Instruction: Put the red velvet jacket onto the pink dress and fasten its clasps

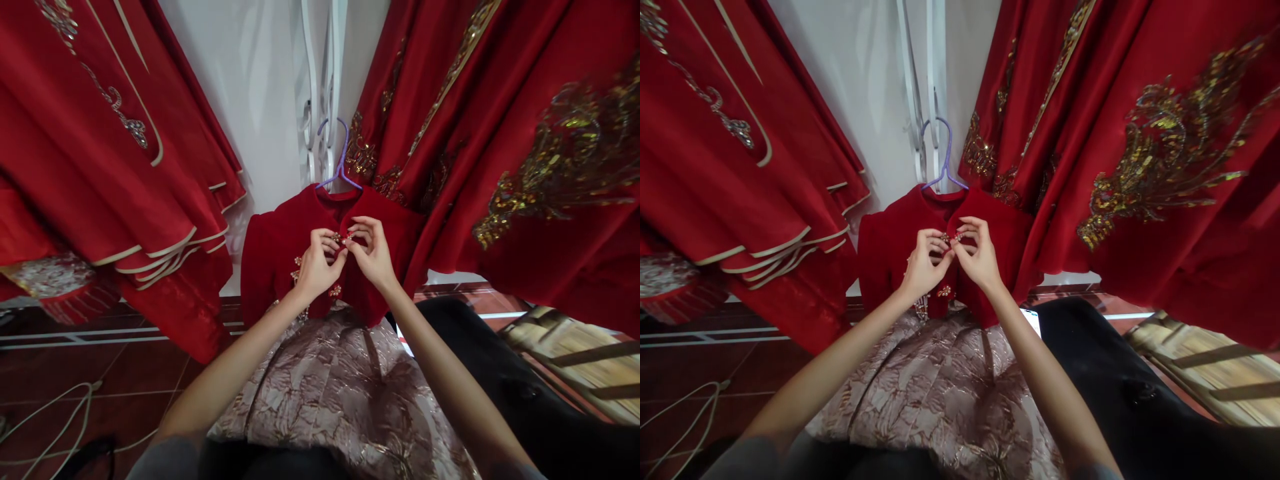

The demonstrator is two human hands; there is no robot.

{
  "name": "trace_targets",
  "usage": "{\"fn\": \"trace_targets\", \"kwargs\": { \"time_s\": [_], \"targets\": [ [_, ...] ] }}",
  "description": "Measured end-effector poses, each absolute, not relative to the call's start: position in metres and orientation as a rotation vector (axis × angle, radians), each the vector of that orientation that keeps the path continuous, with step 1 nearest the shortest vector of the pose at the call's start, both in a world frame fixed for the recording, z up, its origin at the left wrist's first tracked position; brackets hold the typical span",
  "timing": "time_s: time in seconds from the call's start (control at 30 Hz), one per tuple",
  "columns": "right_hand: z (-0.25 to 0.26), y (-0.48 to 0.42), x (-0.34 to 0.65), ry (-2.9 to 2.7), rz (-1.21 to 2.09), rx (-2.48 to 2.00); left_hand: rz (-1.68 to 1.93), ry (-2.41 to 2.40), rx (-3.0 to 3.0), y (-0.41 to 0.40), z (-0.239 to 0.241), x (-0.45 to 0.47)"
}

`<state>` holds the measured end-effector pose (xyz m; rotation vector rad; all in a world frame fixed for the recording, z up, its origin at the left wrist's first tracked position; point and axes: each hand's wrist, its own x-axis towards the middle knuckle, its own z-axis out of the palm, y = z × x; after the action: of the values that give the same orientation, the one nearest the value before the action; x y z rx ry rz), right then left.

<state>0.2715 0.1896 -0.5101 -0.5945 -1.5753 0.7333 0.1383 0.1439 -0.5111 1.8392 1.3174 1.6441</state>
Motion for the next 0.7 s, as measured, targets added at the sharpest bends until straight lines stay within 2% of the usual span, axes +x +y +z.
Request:
{"fn": "trace_targets", "kwargs": {
  "time_s": [0.17, 0.27, 0.37, 0.5, 0.7],
  "targets": [
    [-0.549, 0.153, 0.281, -1.593, 0.47, -0.619, 1.66, 0.893, 1.194, 0.132, -0.538, 0.145],
    [-0.579, 0.138, 0.284, -1.77, 0.253, -0.703, 1.639, 0.835, 1.154, 0.131, -0.543, 0.145],
    [-0.591, 0.14, 0.292, -1.655, 0.284, -0.867, 1.641, 0.883, 1.195, 0.134, -0.539, 0.144],
    [-0.567, 0.15, 0.319, -1.454, 0.452, -1.036, 1.511, 0.893, 1.221, 0.142, -0.528, 0.141],
    [-0.504, 0.109, 0.345, -1.481, 0.357, -1.006, 1.419, 0.973, 1.204, 0.142, -0.525, 0.153]
  ]
}}
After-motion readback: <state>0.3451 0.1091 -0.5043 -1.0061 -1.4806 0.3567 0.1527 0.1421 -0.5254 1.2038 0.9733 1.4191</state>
